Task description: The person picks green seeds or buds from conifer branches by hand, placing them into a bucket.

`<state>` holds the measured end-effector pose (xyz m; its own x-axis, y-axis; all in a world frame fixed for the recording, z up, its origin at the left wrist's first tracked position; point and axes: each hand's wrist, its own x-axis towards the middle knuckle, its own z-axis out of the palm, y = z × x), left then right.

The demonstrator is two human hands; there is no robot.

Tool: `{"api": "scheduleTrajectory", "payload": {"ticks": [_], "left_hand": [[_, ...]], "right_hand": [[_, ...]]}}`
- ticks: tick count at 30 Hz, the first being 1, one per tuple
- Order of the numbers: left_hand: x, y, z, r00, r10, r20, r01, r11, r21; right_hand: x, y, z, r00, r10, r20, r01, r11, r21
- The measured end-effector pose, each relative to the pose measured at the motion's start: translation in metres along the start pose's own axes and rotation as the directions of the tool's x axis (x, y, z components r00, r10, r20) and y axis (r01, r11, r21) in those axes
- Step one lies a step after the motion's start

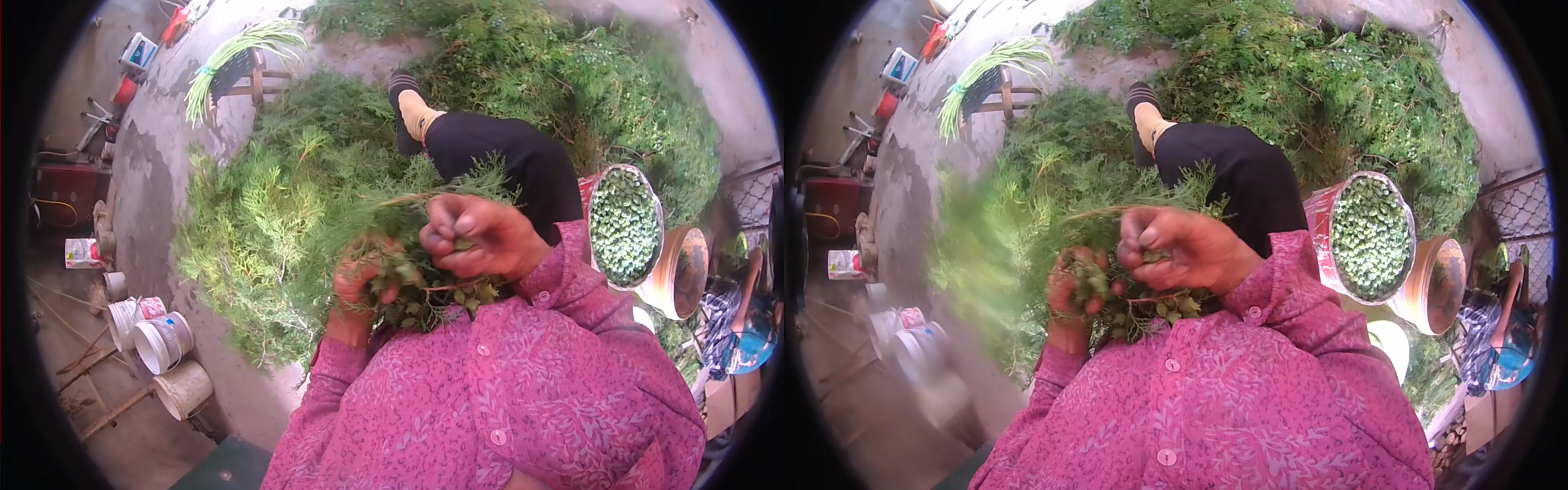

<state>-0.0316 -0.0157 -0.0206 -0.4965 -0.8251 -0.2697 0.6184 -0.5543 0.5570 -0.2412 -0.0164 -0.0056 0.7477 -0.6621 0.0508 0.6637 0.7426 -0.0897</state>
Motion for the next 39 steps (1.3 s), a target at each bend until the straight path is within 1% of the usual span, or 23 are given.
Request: {"api": "scheduleTrajectory", "payload": {"ticks": [3,4,5,7,12,14,15,18,19,20,21,23,26,28,29,31,32,34,35,36,37,38,39], "left_hand": [[-0.001,0.003,0.004,0.999,0.048,-0.018,-0.049,0.995,-0.089],[0.002,0.002,0.004,0.996,0.071,0.063,-0.068,0.997,-0.044],[0.003,0.002,0.004,0.995,0.075,0.065,-0.072,0.996,-0.048],[0.004,0.003,0.006,0.997,0.060,-0.056,-0.061,0.998,-0.015],[0.007,0.007,0.006,0.996,0.065,-0.060,-0.063,0.998,0.023],[0.008,0.007,0.008,0.996,0.035,-0.088,-0.028,0.996,0.079],[0.009,0.007,0.010,0.996,0.032,-0.085,-0.026,0.997,0.075],[0.009,0.005,0.022,0.966,0.094,-0.241,-0.033,0.969,0.245],[0.009,0.005,0.028,0.956,0.147,-0.254,-0.028,0.907,0.420],[0.010,0.004,0.032,0.946,0.199,-0.255,-0.015,0.813,0.582],[0.010,0.000,0.031,0.948,0.194,-0.252,-0.012,0.813,0.583],[0.010,-0.008,0.027,0.937,0.325,-0.128,-0.157,0.719,0.677],[0.010,-0.007,0.034,0.940,0.298,-0.169,-0.107,0.724,0.681],[0.008,-0.007,0.037,0.945,0.289,-0.156,-0.105,0.717,0.689],[0.008,-0.007,0.039,0.949,0.279,-0.147,-0.102,0.712,0.695],[0.007,-0.007,0.044,0.939,0.284,-0.194,-0.080,0.729,0.680],[0.008,-0.007,0.045,0.924,0.292,-0.246,-0.061,0.749,0.660],[0.010,0.000,0.043,0.915,0.295,-0.274,-0.041,0.745,0.666],[0.012,0.007,0.040,0.902,0.305,-0.307,-0.025,0.744,0.668],[0.016,0.013,0.035,0.888,0.312,-0.337,-0.028,0.770,0.638],[0.020,0.017,0.032,0.888,0.315,-0.336,-0.028,0.765,0.643],[0.022,0.022,0.029,0.895,0.307,-0.324,-0.104,0.849,0.518],[0.025,0.026,0.026,0.901,0.302,-0.311,-0.174,0.910,0.377]], "right_hand": [[0.000,-0.003,0.000,0.996,-0.086,-0.019,0.086,0.996,-0.014],[0.000,-0.002,0.004,0.988,-0.069,-0.138,0.062,0.997,-0.055],[0.001,-0.001,0.005,0.988,-0.067,-0.140,0.059,0.996,-0.060],[0.004,0.003,0.007,0.944,-0.091,-0.318,0.013,0.971,-0.238],[0.009,0.002,0.016,0.940,-0.097,-0.327,0.002,0.960,-0.280],[0.018,0.008,0.028,0.808,-0.168,-0.565,-0.115,0.895,-0.430],[0.017,0.008,0.028,0.805,-0.171,-0.568,-0.114,0.895,-0.432],[0.018,0.006,0.030,0.814,-0.285,-0.506,-0.206,0.672,-0.711],[0.021,0.007,0.033,0.812,-0.288,-0.508,-0.206,0.672,-0.711],[0.024,0.010,0.036,0.822,-0.354,-0.447,-0.204,0.549,-0.811],[0.026,0.012,0.038,0.830,-0.412,-0.376,-0.199,0.412,-0.889],[0.023,0.015,0.032,0.841,-0.423,-0.338,-0.152,0.414,-0.897],[0.018,0.012,0.033,0.827,-0.409,-0.385,-0.181,0.454,-0.872],[0.014,0.015,0.011,0.825,-0.515,-0.232,-0.189,0.136,-0.973],[0.012,0.013,0.013,0.821,-0.522,-0.231,-0.185,0.138,-0.973],[0.007,0.007,0.022,0.826,-0.313,-0.468,-0.307,0.447,-0.840],[0.004,0.007,0.027,0.824,-0.321,-0.467,-0.301,0.451,-0.840],[-0.006,0.004,0.035,0.876,-0.002,-0.482,-0.294,0.790,-0.538],[-0.011,0.002,0.028,0.879,-0.008,-0.477,-0.285,0.793,-0.539],[-0.016,-0.001,0.017,0.937,-0.348,0.040,0.145,0.282,-0.948],[-0.023,-0.004,0.010,0.728,-0.287,0.622,0.503,-0.393,-0.770],[-0.044,-0.006,0.030,0.843,-0.509,0.174,0.278,0.135,-0.951],[-0.072,-0.011,0.058,0.835,-0.437,-0.333,0.041,0.655,-0.755]]}}
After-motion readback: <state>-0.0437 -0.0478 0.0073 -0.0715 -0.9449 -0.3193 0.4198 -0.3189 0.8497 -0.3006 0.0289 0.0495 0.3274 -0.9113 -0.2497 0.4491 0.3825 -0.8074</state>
